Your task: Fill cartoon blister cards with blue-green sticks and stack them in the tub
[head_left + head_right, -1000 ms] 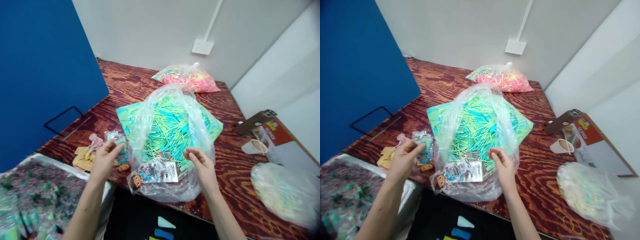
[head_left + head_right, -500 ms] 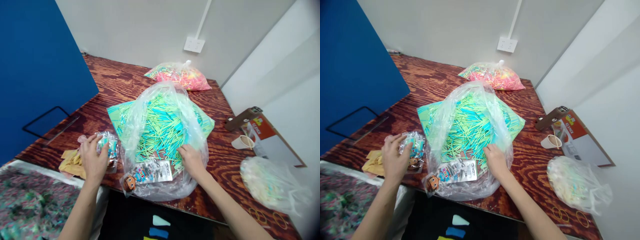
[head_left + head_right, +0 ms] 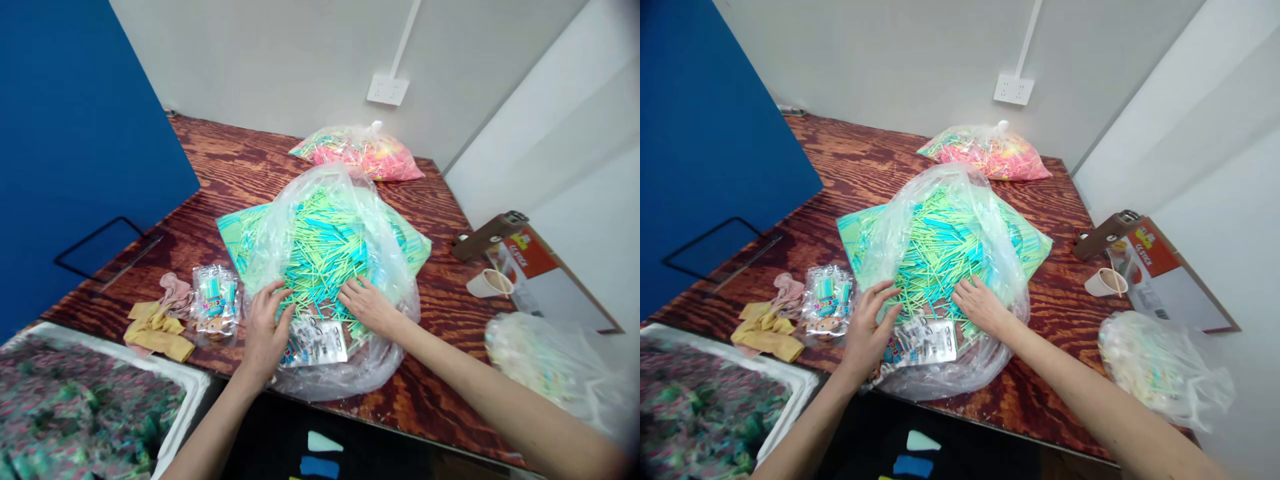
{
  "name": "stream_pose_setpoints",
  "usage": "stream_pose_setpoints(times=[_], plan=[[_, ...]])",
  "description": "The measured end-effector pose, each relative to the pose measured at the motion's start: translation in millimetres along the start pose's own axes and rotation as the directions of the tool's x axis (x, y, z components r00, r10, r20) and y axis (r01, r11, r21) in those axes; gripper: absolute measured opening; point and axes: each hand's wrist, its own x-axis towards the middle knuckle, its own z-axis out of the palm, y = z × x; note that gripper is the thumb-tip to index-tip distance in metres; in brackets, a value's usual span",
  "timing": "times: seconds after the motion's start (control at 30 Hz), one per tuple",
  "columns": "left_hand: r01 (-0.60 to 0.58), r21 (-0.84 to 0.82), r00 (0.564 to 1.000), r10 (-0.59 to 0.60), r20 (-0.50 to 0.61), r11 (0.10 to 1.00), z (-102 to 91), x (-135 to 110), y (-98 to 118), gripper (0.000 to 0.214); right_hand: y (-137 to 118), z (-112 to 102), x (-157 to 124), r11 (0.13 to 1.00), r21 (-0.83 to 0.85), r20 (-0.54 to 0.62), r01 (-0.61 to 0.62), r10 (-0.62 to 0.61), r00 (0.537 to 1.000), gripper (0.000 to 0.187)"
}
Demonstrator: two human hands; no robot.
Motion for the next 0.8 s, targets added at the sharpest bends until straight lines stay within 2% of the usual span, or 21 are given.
stream_pose_setpoints(times=[0.13, 0.23, 0.33, 0.4, 0.5, 0.6, 0.7, 0.73, 0.8], plan=[[-0.099, 0.058, 0.988, 0.091, 0.123, 0.993, 8.3, -21.1, 9.2, 0.027, 2.5, 4.2, -1.7, 1.0, 0.004, 0.01, -0.001, 0.001, 1.0, 0.014], [-0.178, 0.195, 0.959, 0.126, 0.255, 0.964, 10.5, -42.8, 10.9, 0.052, 3.3, 5.8, -2.6, 1.0, 0.003, 0.007, -0.022, 0.022, 1.0, 0.016], [-0.212, 0.313, 0.928, 0.091, 0.361, 0.926, 12.6, -55.1, 9.0, 0.073, 2.7, 6.4, -2.8, 0.999, 0.01, -0.009, -0.041, 0.041, 0.999, 0.017], [-0.257, 0.322, 0.896, 0.1, 0.434, 0.911, 16.1, -54.6, 8.3, 0.072, 1.7, 6.6, -2.4, 0.999, 0.019, -0.018, -0.044, 0.044, 0.999, 0.016], [-0.372, 0.248, 0.817, 0.189, 0.544, 0.894, 23.8, -45.7, 9.0, 0.066, 0.6, 6.7, -1.0, 0.999, 0.034, -0.025, -0.038, 0.039, 0.999, 0.015], [-0.436, 0.207, 0.764, 0.239, 0.599, 0.876, 30.0, -37.8, 8.1, 0.067, 0.9, 7.6, 0.0, 0.997, 0.058, -0.023, -0.051, 0.052, 0.998, 0.016], [-0.427, 0.258, 0.776, 0.206, 0.596, 0.867, 32.4, -36.2, 3.3, 0.068, 1.5, 8.9, 0.1, 0.973, 0.195, -0.047, -0.121, 0.132, 0.99, 0.016], [-0.418, 0.281, 0.788, 0.192, 0.585, 0.864, 32.8, -36.5, 1.2, 0.068, 1.7, 9.2, 0.3, 0.936, 0.307, -0.065, -0.174, 0.203, 0.977, 0.016], [-0.397, 0.322, 0.815, 0.169, 0.554, 0.86, 33.8, -36.5, -3.3, 0.067, 2.4, 9.0, 1.3, 0.774, 0.565, -0.073, -0.285, 0.392, 0.917, 0.016]])
